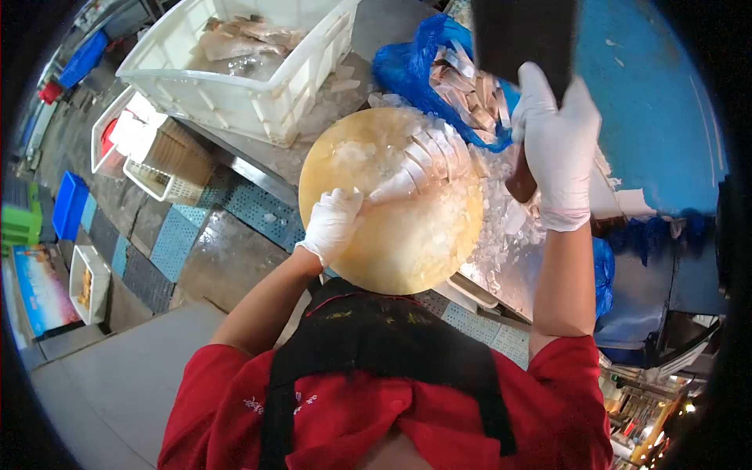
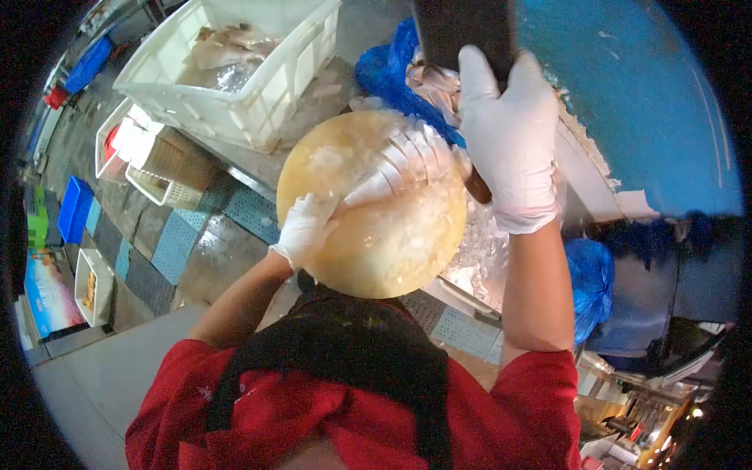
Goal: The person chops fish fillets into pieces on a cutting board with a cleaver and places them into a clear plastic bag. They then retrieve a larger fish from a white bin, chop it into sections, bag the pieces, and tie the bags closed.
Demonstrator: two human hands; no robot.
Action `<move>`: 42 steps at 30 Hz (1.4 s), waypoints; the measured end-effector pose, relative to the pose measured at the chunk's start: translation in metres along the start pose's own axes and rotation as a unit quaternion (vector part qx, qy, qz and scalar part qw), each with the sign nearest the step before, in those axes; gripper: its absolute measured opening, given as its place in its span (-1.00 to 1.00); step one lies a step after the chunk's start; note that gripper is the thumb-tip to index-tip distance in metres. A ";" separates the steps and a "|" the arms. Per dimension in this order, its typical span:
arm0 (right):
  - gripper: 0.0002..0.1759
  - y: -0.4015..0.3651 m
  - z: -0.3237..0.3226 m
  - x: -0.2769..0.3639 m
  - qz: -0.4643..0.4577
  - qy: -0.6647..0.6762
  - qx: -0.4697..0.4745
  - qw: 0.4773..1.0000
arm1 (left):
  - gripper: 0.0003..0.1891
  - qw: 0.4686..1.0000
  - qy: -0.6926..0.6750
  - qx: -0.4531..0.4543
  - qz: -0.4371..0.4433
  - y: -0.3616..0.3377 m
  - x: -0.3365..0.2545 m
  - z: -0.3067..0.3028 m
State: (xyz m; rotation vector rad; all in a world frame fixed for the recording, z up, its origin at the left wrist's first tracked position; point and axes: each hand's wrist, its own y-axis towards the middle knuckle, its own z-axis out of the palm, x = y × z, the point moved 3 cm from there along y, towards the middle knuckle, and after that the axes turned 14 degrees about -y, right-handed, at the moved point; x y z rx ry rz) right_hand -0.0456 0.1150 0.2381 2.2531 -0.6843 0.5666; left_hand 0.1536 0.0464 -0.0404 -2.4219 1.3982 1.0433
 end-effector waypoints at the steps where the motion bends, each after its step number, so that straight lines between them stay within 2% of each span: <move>1: -0.68 0.000 0.004 0.003 0.013 0.045 -0.026 0.999 | -0.59 1.000 -0.004 0.000 -0.008 0.000 0.001 0.002; 2: -0.57 -0.012 0.011 0.000 0.016 -0.015 0.003 1.000 | -0.60 1.000 -0.012 -0.001 -0.011 -0.002 0.001 0.005; 4: -0.62 -0.066 0.055 -0.046 -0.016 -0.193 0.083 0.977 | -0.62 1.000 -0.020 -0.010 -0.015 0.004 -0.002 -0.001; 5: -0.59 -0.098 0.094 -0.092 -0.007 -0.285 0.247 0.926 | -0.57 0.998 -0.022 0.016 -0.048 0.005 -0.006 -0.004; 6: -0.55 -0.129 0.117 -0.125 0.005 -0.365 0.402 0.840 | -0.53 0.995 -0.024 0.046 -0.080 0.001 -0.012 -0.006; 7: -0.55 -0.126 0.113 -0.129 0.009 -0.362 0.399 0.842 | -0.53 0.996 -0.020 0.049 -0.076 -0.002 -0.016 -0.013; 9: -0.52 -0.101 0.094 -0.141 0.054 -0.267 0.386 0.881 | -0.53 0.987 -0.039 0.103 -0.114 -0.005 -0.022 -0.022; 10: -0.53 -0.085 0.080 -0.131 0.031 -0.249 0.337 0.907 | -0.53 0.988 -0.036 0.103 -0.111 -0.009 -0.018 -0.018; 11: -0.53 -0.069 0.062 -0.117 0.010 -0.231 0.289 0.929 | -0.53 0.991 -0.079 0.063 -0.086 -0.016 -0.009 -0.010; 12: -0.55 -0.051 0.045 -0.103 -0.036 -0.242 0.210 0.946 | -0.53 0.990 -0.123 0.019 -0.062 -0.018 -0.003 -0.004; 13: -0.56 -0.035 0.028 -0.087 -0.084 -0.252 0.130 0.955 | -0.53 0.991 -0.120 0.018 -0.061 -0.017 -0.001 0.003; 16: -0.56 -0.015 0.001 -0.033 -0.021 -0.085 0.033 0.996 | -0.55 0.983 -0.162 -0.006 -0.086 -0.010 0.006 0.010; 17: -0.56 -0.023 0.010 -0.034 -0.022 -0.085 0.035 0.996 | -0.58 0.982 -0.168 -0.016 -0.081 -0.006 0.007 0.011; 19: -0.57 -0.050 0.043 -0.061 -0.023 -0.187 0.060 0.980 | -0.60 0.980 -0.180 -0.030 -0.080 -0.004 0.006 0.012; 20: -0.56 -0.080 0.073 -0.085 -0.131 -0.265 0.079 0.952 | -0.64 0.980 -0.175 -0.032 -0.084 -0.003 0.004 0.008; 22: -0.55 -0.121 0.110 -0.123 -0.132 -0.324 0.256 0.901 | -0.69 0.980 -0.171 -0.028 -0.095 -0.013 -0.002 0.004; 23: -0.55 -0.129 0.117 -0.134 -0.023 -0.298 0.398 0.867 | -0.72 0.978 -0.160 -0.026 -0.133 -0.014 -0.002 0.002; 24: -0.55 -0.119 0.115 -0.134 -0.023 -0.294 0.394 0.870 | -0.75 0.974 -0.146 -0.028 -0.169 -0.013 -0.002 -0.001; 26: -0.59 -0.092 0.089 -0.117 -0.113 -0.255 0.275 0.920 | -0.77 0.975 -0.144 -0.039 -0.163 -0.012 -0.002 0.002; 28: -0.57 -0.065 0.051 -0.074 -0.083 -0.198 0.204 0.955 | -0.78 0.975 -0.143 -0.058 -0.159 -0.007 0.005 0.008; 29: -0.59 -0.052 0.040 -0.062 -0.059 -0.200 0.204 0.957 | -0.78 0.976 -0.143 -0.045 -0.155 -0.005 0.012 0.012; 32: -0.71 -0.052 0.034 -0.036 -0.108 -0.102 0.040 0.988 | -0.79 0.978 -0.144 -0.023 -0.151 0.001 0.015 0.009; 33: -0.67 -0.068 0.044 -0.043 -0.052 -0.088 0.083 0.991 | -0.80 0.979 -0.144 -0.013 -0.145 0.000 0.014 0.008; 35: -0.59 -0.117 0.088 -0.080 -0.085 -0.272 0.203 0.937 | -0.79 0.979 -0.138 -0.022 -0.148 0.002 0.019 0.010; 37: -0.45 -0.134 0.116 -0.109 -0.020 -0.288 0.442 0.849 | -0.78 0.980 -0.131 -0.015 -0.151 -0.006 0.012 0.012; 38: -0.45 -0.126 0.117 -0.114 -0.020 -0.284 0.436 0.853 | -0.77 0.977 -0.111 -0.005 -0.182 -0.002 0.013 0.006; 39: -0.48 -0.117 0.109 -0.114 -0.035 -0.249 0.406 0.879 | -0.77 0.972 -0.094 0.010 -0.215 -0.003 0.011 0.001; 40: -0.51 -0.105 0.100 -0.102 -0.055 -0.216 0.372 0.901 | -0.77 0.973 -0.092 0.008 -0.212 -0.001 0.010 -0.001; 42: -0.54 -0.084 0.065 -0.070 -0.066 -0.235 0.315 0.917 | -0.74 0.971 -0.089 0.035 -0.219 -0.002 0.009 0.000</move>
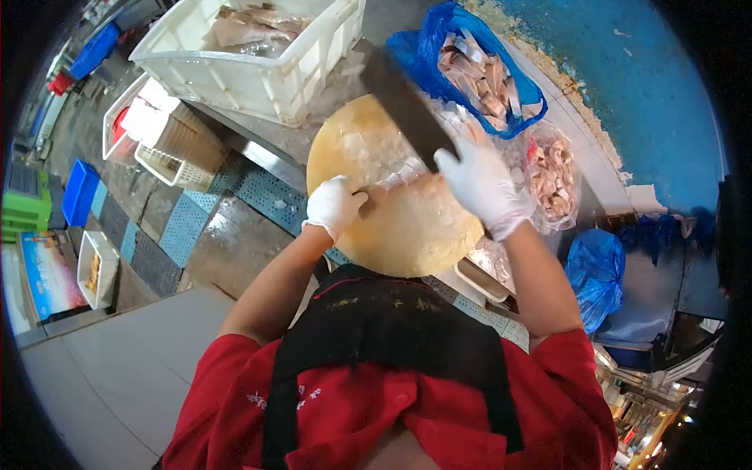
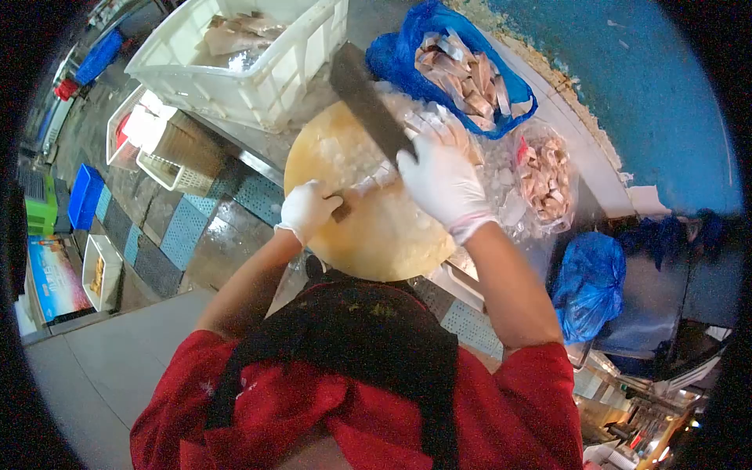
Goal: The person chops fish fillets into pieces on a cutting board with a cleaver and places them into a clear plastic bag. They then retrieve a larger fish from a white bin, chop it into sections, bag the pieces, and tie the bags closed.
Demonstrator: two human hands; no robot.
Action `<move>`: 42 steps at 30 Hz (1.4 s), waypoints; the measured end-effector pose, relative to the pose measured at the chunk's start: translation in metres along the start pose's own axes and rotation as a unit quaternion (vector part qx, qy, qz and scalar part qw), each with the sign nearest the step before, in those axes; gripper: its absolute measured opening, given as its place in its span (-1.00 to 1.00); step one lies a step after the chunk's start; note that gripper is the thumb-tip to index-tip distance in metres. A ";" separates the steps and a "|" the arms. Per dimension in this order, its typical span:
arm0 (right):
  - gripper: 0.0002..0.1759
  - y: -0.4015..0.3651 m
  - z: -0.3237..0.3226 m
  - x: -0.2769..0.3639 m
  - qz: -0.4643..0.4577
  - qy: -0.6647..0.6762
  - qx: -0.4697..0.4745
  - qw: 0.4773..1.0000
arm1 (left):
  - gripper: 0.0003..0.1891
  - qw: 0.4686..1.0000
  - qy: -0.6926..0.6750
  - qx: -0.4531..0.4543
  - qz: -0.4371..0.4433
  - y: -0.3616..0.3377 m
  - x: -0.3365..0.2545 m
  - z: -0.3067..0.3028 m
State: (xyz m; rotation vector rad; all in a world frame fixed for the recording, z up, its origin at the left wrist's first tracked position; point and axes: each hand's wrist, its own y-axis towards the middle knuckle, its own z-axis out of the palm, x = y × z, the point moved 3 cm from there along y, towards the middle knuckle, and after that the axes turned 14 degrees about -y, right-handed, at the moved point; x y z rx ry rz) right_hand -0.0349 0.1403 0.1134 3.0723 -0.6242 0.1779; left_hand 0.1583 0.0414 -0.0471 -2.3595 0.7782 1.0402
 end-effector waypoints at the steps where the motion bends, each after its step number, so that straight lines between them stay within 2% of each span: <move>1: -0.56 -0.003 -0.023 0.007 -0.001 -0.027 -0.066 0.997 | -0.74 1.000 -0.003 0.001 -0.005 -0.002 0.000 0.001; 3: -0.58 -0.010 -0.044 0.020 0.020 0.071 -0.142 0.987 | -0.67 0.999 -0.027 -0.019 0.016 -0.003 -0.002 -0.001; 6: -0.58 -0.021 0.009 0.027 0.052 0.056 -0.112 0.991 | -0.69 1.000 -0.010 -0.016 -0.004 -0.003 -0.003 -0.001; 8: -0.59 -0.019 0.105 0.014 -0.005 -0.063 0.124 0.990 | -0.69 1.000 -0.016 -0.010 0.006 -0.002 -0.001 0.001; 10: -0.60 0.004 0.089 0.013 -0.018 -0.035 0.107 0.993 | -0.70 1.000 -0.007 -0.004 0.023 -0.003 0.003 -0.001; 12: -0.60 0.005 0.063 0.010 -0.027 -0.013 0.092 0.995 | -0.71 0.998 -0.009 -0.035 0.050 -0.005 0.004 0.005; 14: -0.61 0.002 0.027 0.013 -0.084 0.015 -0.078 0.993 | -0.71 0.998 -0.012 -0.038 0.049 -0.008 0.002 0.004; 15: -0.61 -0.002 0.004 0.021 -0.082 0.013 -0.078 0.993 | -0.70 0.998 -0.013 -0.038 0.050 -0.007 0.001 0.004; 17: -0.63 -0.013 -0.034 0.041 -0.003 -0.002 -0.099 0.995 | -0.70 0.998 -0.012 -0.030 0.047 -0.005 0.003 0.005; 18: -0.63 -0.018 -0.028 0.044 -0.004 -0.002 -0.098 0.995 | -0.70 0.999 -0.011 -0.023 0.043 -0.003 0.004 0.006; 20: -0.67 -0.024 0.011 0.042 0.059 -0.005 -0.025 0.998 | -0.70 0.999 -0.001 -0.020 0.032 -0.004 0.004 0.004; 22: -0.59 -0.025 0.107 0.032 -0.009 -0.024 0.106 0.994 | -0.70 0.999 0.004 -0.019 0.028 -0.006 0.001 0.010; 24: -0.66 -0.017 0.096 0.040 -0.022 -0.040 0.114 0.992 | -0.70 0.997 -0.003 -0.054 0.049 -0.005 0.005 0.011; 25: -0.66 -0.027 0.097 0.038 -0.011 -0.035 0.116 0.993 | -0.70 0.998 0.000 -0.043 0.053 -0.011 0.009 0.013; 27: -0.67 -0.025 0.094 0.027 0.004 -0.024 0.122 0.992 | -0.71 0.988 -0.047 -0.083 0.117 -0.005 0.009 0.007; 28: -0.68 -0.037 0.085 0.028 0.007 -0.042 0.142 0.989 | -0.71 0.988 -0.046 -0.086 0.120 -0.008 0.004 -0.004; 30: -0.71 -0.064 0.087 0.022 0.006 -0.045 0.140 0.989 | -0.73 0.997 0.008 -0.065 0.038 -0.017 0.001 -0.035; 31: -0.73 -0.072 0.088 0.018 0.005 -0.052 0.137 0.989 | -0.68 0.998 0.062 -0.029 -0.003 -0.014 -0.003 -0.060; 32: -0.73 -0.081 0.090 0.014 0.015 -0.046 0.135 0.990 | -0.67 0.983 0.066 -0.112 0.132 -0.016 0.001 -0.085; 33: -0.75 -0.090 0.090 0.012 -0.017 -0.045 0.116 0.992 | -0.71 0.974 0.032 -0.174 0.144 -0.018 -0.020 -0.118; 34: -0.75 -0.098 0.090 0.012 -0.048 -0.046 0.099 0.993 | -0.74 0.959 0.023 -0.208 0.191 -0.009 -0.032 -0.151; 35: -0.75 -0.103 0.092 0.011 -0.040 -0.046 0.097 0.993 | -0.77 0.941 0.017 -0.241 0.237 0.001 -0.044 -0.184; 37: -0.69 -0.103 0.098 0.015 -0.065 -0.014 0.046 0.997 | -0.73 0.951 -0.072 -0.239 0.185 0.042 -0.064 -0.235; 38: -0.63 -0.102 0.109 0.014 -0.067 -0.019 0.016 0.997 | -0.73 0.950 -0.072 -0.236 0.191 0.065 -0.062 -0.236; 39: -0.63 -0.100 0.109 0.016 -0.061 -0.019 0.014 0.998 | -0.67 0.925 0.043 -0.281 0.252 0.086 -0.061 -0.229; 41: -0.57 -0.092 0.109 0.016 -0.038 -0.037 0.047 0.998 | -0.54 0.906 0.062 -0.235 0.347 0.076 -0.099 -0.195; 42: -0.57 -0.093 0.114 0.013 -0.028 -0.037 0.048 0.998 | -0.48 0.914 -0.032 -0.144 0.377 0.049 -0.136 -0.164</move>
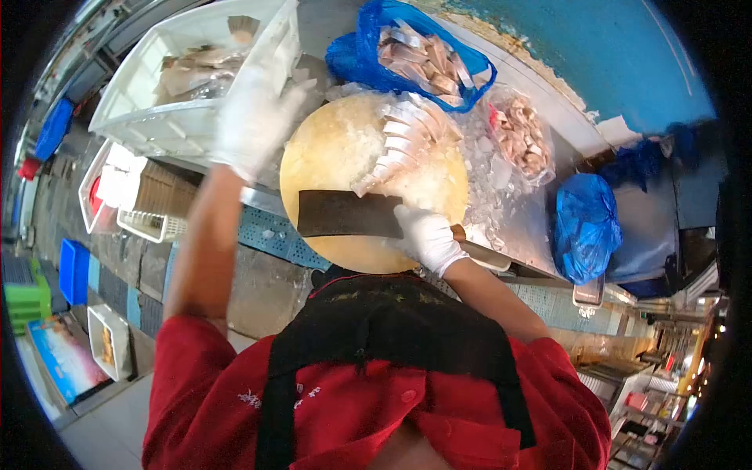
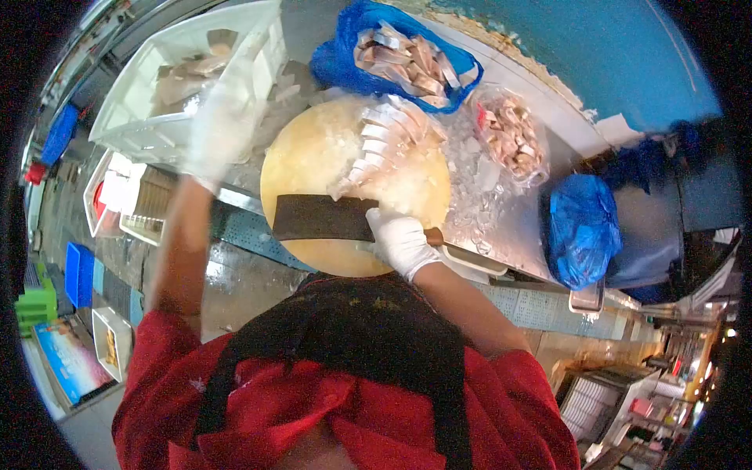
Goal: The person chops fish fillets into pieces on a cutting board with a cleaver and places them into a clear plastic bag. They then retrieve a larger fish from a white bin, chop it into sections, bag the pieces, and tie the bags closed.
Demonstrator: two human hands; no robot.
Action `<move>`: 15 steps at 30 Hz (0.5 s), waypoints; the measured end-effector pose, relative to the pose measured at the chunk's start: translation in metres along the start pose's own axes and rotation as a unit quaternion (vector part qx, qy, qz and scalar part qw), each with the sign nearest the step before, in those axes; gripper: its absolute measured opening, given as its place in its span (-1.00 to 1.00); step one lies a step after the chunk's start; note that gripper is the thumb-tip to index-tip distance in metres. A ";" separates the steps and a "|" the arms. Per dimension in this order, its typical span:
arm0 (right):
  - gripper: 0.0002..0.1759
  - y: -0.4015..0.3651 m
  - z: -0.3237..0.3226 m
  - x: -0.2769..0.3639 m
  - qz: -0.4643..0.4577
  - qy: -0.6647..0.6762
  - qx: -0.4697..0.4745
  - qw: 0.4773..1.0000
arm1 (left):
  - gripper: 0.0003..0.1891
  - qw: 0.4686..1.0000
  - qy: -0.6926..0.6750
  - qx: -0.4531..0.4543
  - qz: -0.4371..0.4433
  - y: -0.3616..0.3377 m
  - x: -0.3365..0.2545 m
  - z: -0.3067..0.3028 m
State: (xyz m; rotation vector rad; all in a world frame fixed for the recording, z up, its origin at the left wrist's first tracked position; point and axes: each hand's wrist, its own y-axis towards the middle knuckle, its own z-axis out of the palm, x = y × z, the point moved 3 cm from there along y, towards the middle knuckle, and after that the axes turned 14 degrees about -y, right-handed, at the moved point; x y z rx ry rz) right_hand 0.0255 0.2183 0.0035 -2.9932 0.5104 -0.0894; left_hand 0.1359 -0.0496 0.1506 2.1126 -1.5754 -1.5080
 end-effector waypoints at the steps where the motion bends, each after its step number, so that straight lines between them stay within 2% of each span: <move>1: -0.56 0.000 0.008 -0.005 -0.003 -0.014 -0.003 1.000 | -0.48 0.994 0.065 0.084 -0.031 -0.027 0.029 0.043; 2: -0.55 0.003 0.013 -0.008 -0.007 -0.029 -0.007 1.000 | -0.49 0.955 0.065 0.245 -0.154 -0.030 0.010 0.080; 3: -0.55 0.005 0.011 -0.009 -0.001 -0.030 -0.005 1.000 | -0.46 0.944 0.029 0.319 -0.079 -0.053 0.020 0.119; 5: -0.61 0.010 0.003 -0.009 0.014 0.005 0.008 1.000 | -0.33 0.960 0.023 0.263 -0.091 -0.097 0.045 0.173; 6: -0.61 0.013 0.003 -0.012 0.020 0.008 0.012 1.000 | -0.26 0.960 0.057 0.258 -0.091 -0.101 0.037 0.181; 8: -0.69 0.018 -0.001 -0.022 0.057 0.050 -0.083 0.994 | -0.16 0.950 0.113 0.277 -0.089 -0.103 0.029 0.189; 11: -0.72 0.029 0.005 -0.041 0.116 0.110 -0.118 0.980 | -0.24 0.938 0.144 0.307 -0.076 -0.102 0.037 0.202; 13: -0.75 0.034 0.003 -0.050 0.120 0.132 -0.120 0.977 | -0.31 0.934 0.163 0.312 -0.065 -0.098 0.042 0.202; 15: -0.79 0.038 0.000 -0.057 0.107 0.197 -0.178 0.958 | -0.46 0.942 0.061 0.320 -0.084 -0.093 0.059 0.193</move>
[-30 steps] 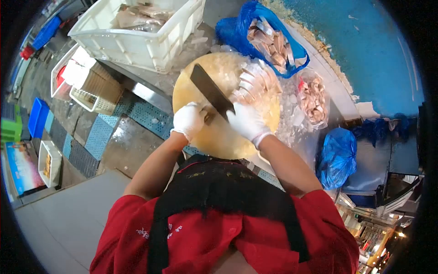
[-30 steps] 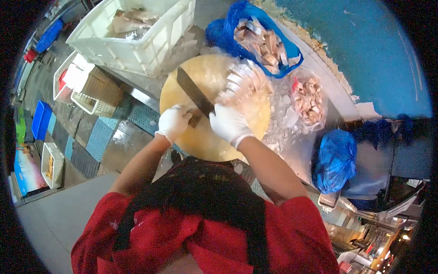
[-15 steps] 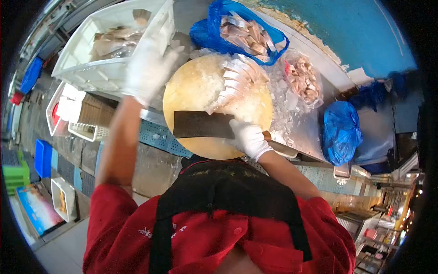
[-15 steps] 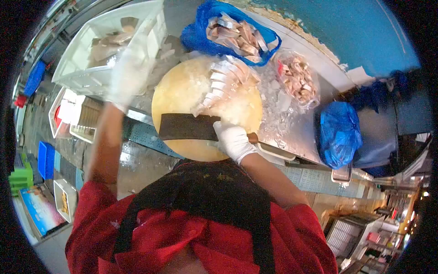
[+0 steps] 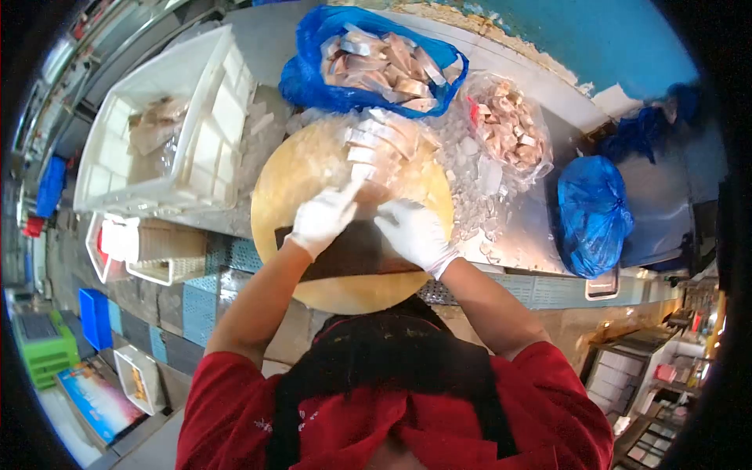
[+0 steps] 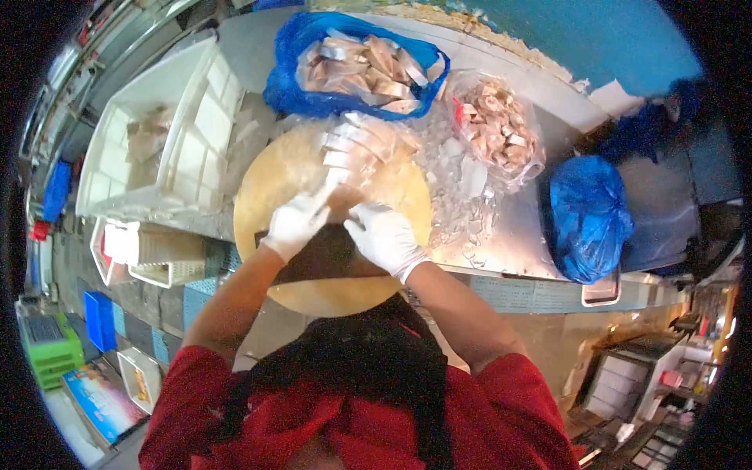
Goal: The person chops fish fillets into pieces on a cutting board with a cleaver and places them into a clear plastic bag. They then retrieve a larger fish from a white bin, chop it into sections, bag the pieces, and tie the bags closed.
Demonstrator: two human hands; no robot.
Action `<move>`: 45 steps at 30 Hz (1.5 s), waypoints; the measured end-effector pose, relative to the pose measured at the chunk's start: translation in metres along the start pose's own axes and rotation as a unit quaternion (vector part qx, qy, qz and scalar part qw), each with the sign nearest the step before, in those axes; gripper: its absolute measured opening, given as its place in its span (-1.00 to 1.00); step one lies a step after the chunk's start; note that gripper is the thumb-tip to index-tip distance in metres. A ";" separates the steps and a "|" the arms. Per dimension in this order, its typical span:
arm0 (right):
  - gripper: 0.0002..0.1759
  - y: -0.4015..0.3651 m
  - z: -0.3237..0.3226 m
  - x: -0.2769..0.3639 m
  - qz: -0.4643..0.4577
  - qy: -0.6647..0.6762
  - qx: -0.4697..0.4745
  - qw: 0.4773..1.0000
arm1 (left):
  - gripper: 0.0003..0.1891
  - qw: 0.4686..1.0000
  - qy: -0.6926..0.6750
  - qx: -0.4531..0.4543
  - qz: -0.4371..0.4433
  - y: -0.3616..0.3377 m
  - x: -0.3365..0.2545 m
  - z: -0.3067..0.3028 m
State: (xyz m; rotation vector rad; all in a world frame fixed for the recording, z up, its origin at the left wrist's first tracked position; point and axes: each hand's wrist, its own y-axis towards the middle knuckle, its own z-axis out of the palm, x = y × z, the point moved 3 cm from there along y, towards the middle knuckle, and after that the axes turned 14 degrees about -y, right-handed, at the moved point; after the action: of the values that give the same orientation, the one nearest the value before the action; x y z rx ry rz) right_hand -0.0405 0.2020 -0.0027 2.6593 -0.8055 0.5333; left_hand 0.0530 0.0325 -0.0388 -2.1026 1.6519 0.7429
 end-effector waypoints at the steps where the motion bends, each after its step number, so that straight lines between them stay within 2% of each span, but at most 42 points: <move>1: -0.77 0.004 0.001 -0.007 0.000 -0.003 0.021 1.000 | -0.55 0.989 -0.069 -0.111 0.067 0.006 0.017 0.001; 2: -0.77 0.007 -0.002 -0.011 0.011 0.008 0.014 1.000 | -0.63 0.957 -0.142 -0.216 0.132 0.008 0.031 0.002; 3: -0.73 0.011 -0.005 -0.016 0.059 0.070 0.055 0.994 | -0.75 0.949 -0.219 -0.223 0.051 0.007 0.033 -0.003; 4: -0.69 0.015 -0.007 -0.024 0.103 0.131 0.094 0.982 | -0.78 0.894 -0.366 -0.188 -0.178 0.007 0.014 -0.016; 5: -0.60 0.016 -0.003 -0.034 0.154 0.315 0.142 0.926 | -0.79 0.894 -0.380 -0.182 -0.151 0.013 -0.002 -0.015; 6: -0.60 0.021 -0.008 -0.039 0.158 0.318 0.134 0.925 | -0.80 0.892 -0.396 -0.176 -0.126 0.024 -0.017 -0.012; 7: -0.57 0.026 -0.015 -0.046 0.220 0.470 0.114 0.847 | -0.80 0.930 -0.323 -0.168 -0.044 0.043 -0.050 -0.011; 8: -0.55 0.031 -0.017 -0.056 0.238 0.652 0.132 0.707 | -0.81 0.932 -0.333 -0.130 -0.054 0.068 -0.087 -0.004; 9: -0.52 0.037 -0.020 -0.066 0.273 0.789 0.146 0.531 | -0.75 0.950 -0.288 -0.119 0.006 0.093 -0.110 0.013; 10: -0.52 0.043 -0.025 -0.088 0.273 0.787 0.142 0.535 | -0.68 0.962 -0.241 -0.109 0.067 0.118 -0.131 0.026; 12: -0.62 0.049 -0.037 -0.141 0.304 0.826 -0.035 0.474 | -0.52 0.989 -0.119 -0.043 0.078 0.154 -0.174 0.051; 14: -0.75 0.056 -0.061 -0.204 0.214 0.681 -0.017 0.700 | -0.41 0.973 -0.170 -0.057 0.143 0.165 -0.212 0.052; 15: -0.80 0.062 -0.098 -0.204 0.224 0.732 -0.076 0.639 | -0.41 0.969 -0.176 -0.047 0.169 0.163 -0.217 0.049; 16: -0.81 0.067 -0.106 -0.230 0.261 0.735 -0.051 0.624 | -0.40 0.964 -0.180 -0.039 0.192 0.157 -0.219 0.043; 17: -0.80 0.074 -0.110 -0.263 0.294 0.736 -0.026 0.609 | -0.36 0.979 -0.151 0.008 0.138 0.147 -0.214 0.030; 18: -0.64 0.082 -0.115 -0.293 0.303 0.673 -0.085 0.669 | -0.36 0.982 -0.139 0.004 0.126 0.133 -0.191 0.030; 19: -0.52 0.090 -0.127 -0.297 0.262 0.516 -0.104 0.809 | -0.31 0.982 -0.122 -0.066 0.130 0.116 -0.156 0.033; 20: -0.39 0.097 -0.138 -0.301 0.246 0.259 -0.124 0.926 | -0.27 0.976 -0.106 -0.133 0.138 0.101 -0.134 0.028; 21: -0.26 0.103 -0.150 -0.304 0.250 0.036 -0.163 0.954 | -0.17 0.987 -0.117 -0.108 -0.030 0.092 -0.130 0.009; 22: -0.26 0.109 -0.159 -0.271 0.176 -0.202 -0.191 0.944 | -0.06 0.969 -0.125 -0.079 -0.200 0.077 -0.128 -0.006; 23: -0.27 0.115 -0.142 -0.251 0.190 -0.041 -0.139 0.971 | 0.13 0.972 0.048 -0.150 -0.177 0.059 -0.108 0.003; 24: -0.28 0.124 -0.132 -0.216 0.160 0.073 -0.054 0.983 | 0.13 0.970 0.051 -0.151 -0.183 0.057 -0.100 0.009; 25: -0.28 0.131 -0.122 -0.181 0.148 0.182 0.035 0.971 | 0.18 0.969 0.023 -0.148 -0.195 0.057 -0.096 0.015; 26: -0.28 0.138 -0.123 -0.141 0.099 0.239 0.151 0.954 | 0.23 0.968 -0.005 -0.148 -0.205 0.057 -0.089 0.020; 27: -0.23 0.145 -0.071 -0.136 0.025 0.110 0.147 0.983 | 0.25 0.973 0.032 -0.133 -0.188 0.059 -0.077 0.025; 28: -0.14 0.146 -0.035 -0.125 -0.050 0.099 0.054 0.992 | 0.25 0.972 0.032 -0.138 -0.188 0.063 -0.072 0.021; 30: 0.00 0.158 -0.027 -0.090 -0.103 -0.065 0.149 0.981 | 0.24 0.960 -0.082 -0.055 -0.262 0.072 -0.060 0.018; 31: 0.00 0.165 -0.024 -0.087 -0.110 -0.069 0.148 0.980 | 0.17 0.968 -0.073 -0.030 -0.240 0.072 -0.062 0.011; 32: 0.02 0.174 -0.017 -0.087 -0.081 -0.041 0.193 0.977 | 0.17 0.967 -0.074 -0.037 -0.240 0.069 -0.052 0.009; 33: 0.05 0.180 -0.013 -0.086 -0.049 -0.012 0.236 0.970 | 0.13 0.920 -0.307 -0.098 -0.221 0.068 -0.045 0.006; 34: 0.05 0.182 -0.013 -0.084 -0.053 -0.015 0.236 0.970 | 0.11 0.862 -0.442 -0.142 -0.203 0.065 -0.042 0.008; 36: 0.00 0.187 -0.010 -0.084 -0.025 0.010 0.314 0.949 | 0.10 0.678 -0.688 -0.219 -0.140 0.061 -0.040 0.009; 38: -0.02 0.179 -0.005 -0.085 -0.004 0.021 0.320 0.947 | 0.13 0.646 -0.726 -0.149 -0.182 0.057 -0.030 0.004; 40: -0.03 0.175 -0.007 -0.087 0.025 0.037 0.276 0.960 | 0.11 0.641 -0.734 -0.128 -0.184 0.056 -0.043 -0.007; 42: -0.02 0.169 -0.011 -0.094 0.043 0.062 0.280 0.957 | 0.09 0.636 -0.741 -0.101 -0.192 0.066 -0.056 -0.016; 43: -0.08 0.168 -0.010 -0.101 0.074 0.219 0.224 0.947 | 0.05 0.641 -0.737 -0.109 -0.185 0.075 -0.061 -0.017; 44: -0.14 0.168 -0.008 -0.107 0.104 0.370 0.164 0.909 | 0.01 0.645 -0.733 -0.118 -0.181 0.080 -0.069 -0.020; 45: -0.25 0.180 -0.053 -0.088 0.077 0.487 0.179 0.852 | -0.06 0.667 -0.719 -0.109 -0.160 0.098 -0.087 -0.042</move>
State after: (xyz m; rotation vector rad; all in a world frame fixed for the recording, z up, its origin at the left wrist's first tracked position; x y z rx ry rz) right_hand -0.2267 0.1210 0.0389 2.1022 -0.6005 2.0024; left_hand -0.0496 0.0512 0.0513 -1.0179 0.2695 1.8016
